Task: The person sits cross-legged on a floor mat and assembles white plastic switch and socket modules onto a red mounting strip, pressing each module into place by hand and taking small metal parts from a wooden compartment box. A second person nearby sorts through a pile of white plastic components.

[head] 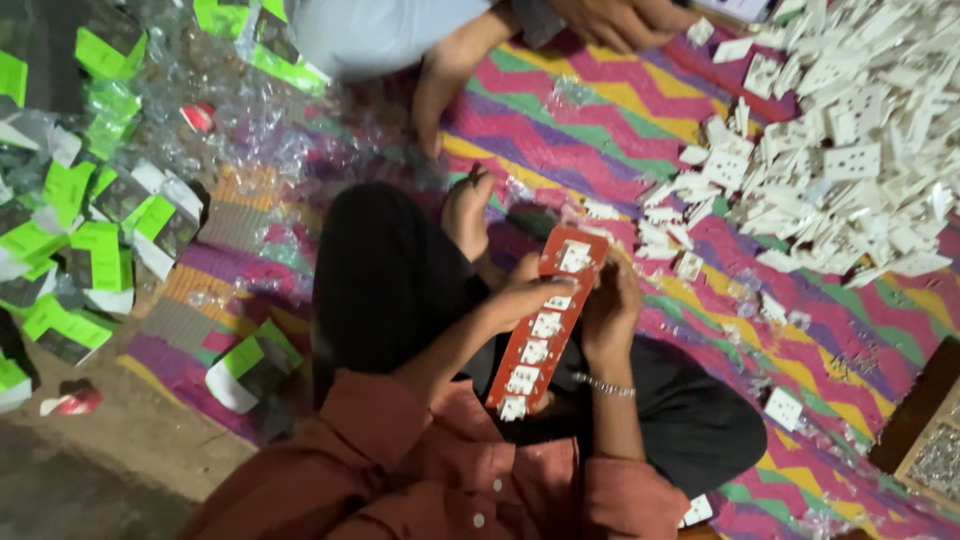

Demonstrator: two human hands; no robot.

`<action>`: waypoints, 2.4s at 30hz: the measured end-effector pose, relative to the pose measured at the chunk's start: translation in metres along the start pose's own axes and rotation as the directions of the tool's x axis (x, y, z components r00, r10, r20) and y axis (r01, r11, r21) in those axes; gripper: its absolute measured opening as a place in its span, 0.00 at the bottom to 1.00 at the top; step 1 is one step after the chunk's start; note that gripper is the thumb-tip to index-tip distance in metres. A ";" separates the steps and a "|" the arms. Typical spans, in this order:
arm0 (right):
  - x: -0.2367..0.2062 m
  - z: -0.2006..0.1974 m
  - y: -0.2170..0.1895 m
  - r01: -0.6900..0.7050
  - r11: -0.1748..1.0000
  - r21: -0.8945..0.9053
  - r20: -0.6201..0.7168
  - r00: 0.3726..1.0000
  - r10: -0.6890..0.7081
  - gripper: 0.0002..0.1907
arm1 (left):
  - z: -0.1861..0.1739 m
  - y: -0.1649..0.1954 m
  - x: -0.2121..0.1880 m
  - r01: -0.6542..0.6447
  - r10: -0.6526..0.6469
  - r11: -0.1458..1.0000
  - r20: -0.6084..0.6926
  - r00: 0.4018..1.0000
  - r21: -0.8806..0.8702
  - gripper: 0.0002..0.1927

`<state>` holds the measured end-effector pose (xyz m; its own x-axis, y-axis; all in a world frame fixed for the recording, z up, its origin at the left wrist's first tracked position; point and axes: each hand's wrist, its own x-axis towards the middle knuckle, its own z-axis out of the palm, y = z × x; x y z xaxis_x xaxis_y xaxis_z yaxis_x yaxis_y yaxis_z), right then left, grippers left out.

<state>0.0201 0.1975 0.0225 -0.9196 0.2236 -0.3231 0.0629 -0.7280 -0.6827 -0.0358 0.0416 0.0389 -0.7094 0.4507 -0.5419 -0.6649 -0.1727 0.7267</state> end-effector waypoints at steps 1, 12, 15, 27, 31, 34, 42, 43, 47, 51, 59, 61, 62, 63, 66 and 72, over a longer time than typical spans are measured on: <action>0.000 -0.013 0.002 -0.022 0.996 0.085 -0.004 1.000 0.023 0.21 | 0.007 0.009 -0.011 -0.120 0.123 0.992 0.111 0.986 -0.029 0.16; -0.014 -0.058 -0.044 0.035 0.817 0.575 -0.034 0.999 -0.018 0.25 | 0.181 0.049 -0.066 -0.392 0.630 -0.505 0.638 0.442 0.769 0.18; -0.026 -0.052 -0.068 0.062 0.805 0.590 -0.007 0.997 -0.072 0.26 | 0.173 0.034 -0.047 -0.280 0.536 -0.699 0.741 0.405 0.658 0.19; -0.028 -0.056 -0.067 0.050 0.838 0.544 -0.086 0.996 -0.004 0.22 | 0.158 0.041 -0.033 -0.548 0.480 -0.336 0.640 0.600 0.766 0.30; -0.028 -0.065 -0.060 0.046 0.852 0.522 -0.096 0.995 0.005 0.19 | 0.151 0.043 -0.034 -0.647 0.515 -0.146 0.616 0.596 0.748 0.32; -0.026 -0.072 -0.052 0.062 0.891 0.449 -0.145 0.989 0.005 0.19 | 0.150 0.042 -0.033 -0.624 0.436 -0.065 0.585 0.684 0.779 0.33; -0.020 -0.073 -0.052 0.048 0.926 0.373 -0.051 0.998 -0.031 0.17 | 0.134 0.043 -0.003 -0.695 0.492 0.032 0.594 0.636 0.718 0.28; -0.021 -0.070 -0.054 0.043 0.915 0.401 -0.071 0.997 -0.015 0.16 | 0.132 0.045 0.001 -0.702 0.497 0.069 0.586 0.640 0.709 0.27; -0.026 -0.051 -0.072 0.076 0.945 0.319 -0.188 0.982 -0.015 0.15 | 0.117 0.072 0.014 -0.659 0.431 0.404 0.503 0.749 0.634 0.28; -0.029 -0.037 -0.086 0.096 0.969 0.226 -0.268 0.963 -0.033 0.17 | 0.105 0.110 0.019 -0.368 0.289 0.808 0.235 0.928 0.460 0.25; -0.027 -0.038 -0.085 0.112 0.971 0.212 -0.271 0.961 -0.051 0.10 | 0.090 0.117 -0.004 -0.065 0.061 0.997 0.116 0.991 0.028 0.28; -0.027 -0.037 -0.084 0.109 0.972 0.208 -0.270 0.961 -0.050 0.09 | 0.085 0.109 -0.006 0.002 0.009 0.998 0.169 0.985 -0.064 0.28; -0.028 -0.036 -0.085 0.110 0.973 0.201 -0.270 0.961 -0.053 0.09 | 0.082 0.105 -0.006 0.004 0.011 0.997 0.194 0.981 -0.078 0.26; -0.029 -0.035 -0.086 0.112 0.974 0.196 -0.270 0.961 -0.056 0.08 | 0.079 0.101 -0.006 0.007 0.013 0.996 0.219 0.976 -0.090 0.25; -0.032 -0.028 -0.090 0.102 0.980 0.170 -0.280 0.959 -0.051 0.08 | 0.071 0.093 -0.008 -0.096 0.072 0.992 0.247 0.966 0.083 0.22; -0.037 -0.018 -0.094 0.085 0.990 0.112 -0.207 0.976 -0.060 0.05 | 0.064 0.084 -0.024 0.077 -0.077 0.997 0.405 0.911 0.015 0.19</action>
<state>0.0549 0.2696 0.0867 -0.8213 0.3964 -0.4103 -0.0588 -0.7742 -0.6302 -0.0603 0.0726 0.1402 -0.5005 0.7788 -0.3782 -0.7142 -0.1245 0.6887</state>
